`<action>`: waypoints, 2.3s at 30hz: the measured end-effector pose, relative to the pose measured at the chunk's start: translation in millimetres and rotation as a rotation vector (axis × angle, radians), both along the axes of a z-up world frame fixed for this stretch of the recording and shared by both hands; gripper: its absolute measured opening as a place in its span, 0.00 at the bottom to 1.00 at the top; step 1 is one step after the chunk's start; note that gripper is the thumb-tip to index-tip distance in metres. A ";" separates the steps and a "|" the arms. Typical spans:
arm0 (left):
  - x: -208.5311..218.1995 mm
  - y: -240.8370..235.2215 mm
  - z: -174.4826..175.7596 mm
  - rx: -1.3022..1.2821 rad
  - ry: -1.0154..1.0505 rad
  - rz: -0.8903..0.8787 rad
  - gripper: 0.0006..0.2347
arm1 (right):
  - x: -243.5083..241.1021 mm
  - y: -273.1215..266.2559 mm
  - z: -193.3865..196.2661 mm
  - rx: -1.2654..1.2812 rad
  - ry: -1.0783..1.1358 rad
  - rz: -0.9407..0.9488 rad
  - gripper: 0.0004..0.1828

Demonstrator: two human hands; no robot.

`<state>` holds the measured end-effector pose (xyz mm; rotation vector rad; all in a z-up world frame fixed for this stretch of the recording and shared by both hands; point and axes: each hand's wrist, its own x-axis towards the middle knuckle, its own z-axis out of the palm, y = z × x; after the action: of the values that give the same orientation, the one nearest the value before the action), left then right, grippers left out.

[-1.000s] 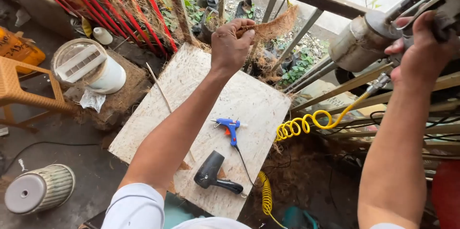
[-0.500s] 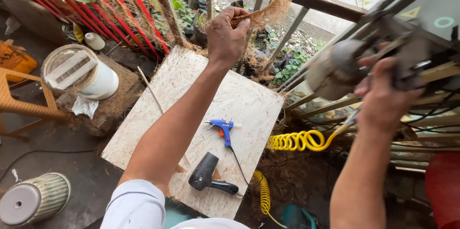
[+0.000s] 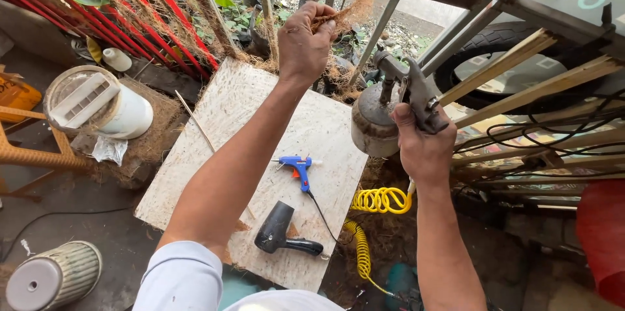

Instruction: The person tears a piece of coco fiber, uses a pneumatic nail gun to attach it to a metal frame, then applies hot glue to a folded coco fiber piece and inserts a wooden stick. Finally, they wrap a ribbon around the stick.

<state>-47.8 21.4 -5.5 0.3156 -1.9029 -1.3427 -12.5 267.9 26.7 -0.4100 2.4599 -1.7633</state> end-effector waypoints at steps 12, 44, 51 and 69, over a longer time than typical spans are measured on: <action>-5.1 -14.6 -3.4 0.084 -0.150 0.064 0.04 | -21.2 -3.6 -11.4 0.100 0.075 -0.004 0.30; 66.3 2.7 -197.9 0.281 -0.592 0.044 0.22 | -5.5 105.7 -62.3 -0.447 0.155 0.194 0.18; 93.6 130.3 19.4 0.294 0.181 -0.677 0.15 | -6.7 173.8 -106.4 -0.598 -0.002 0.505 0.44; 129.0 174.5 44.8 0.357 0.259 -0.483 0.03 | 23.2 141.5 -76.0 -0.681 0.024 0.591 0.31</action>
<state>81.2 195.9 39.4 -0.1570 -1.5703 -1.9448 10.7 409.4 -49.3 -1.0669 1.4265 -2.2111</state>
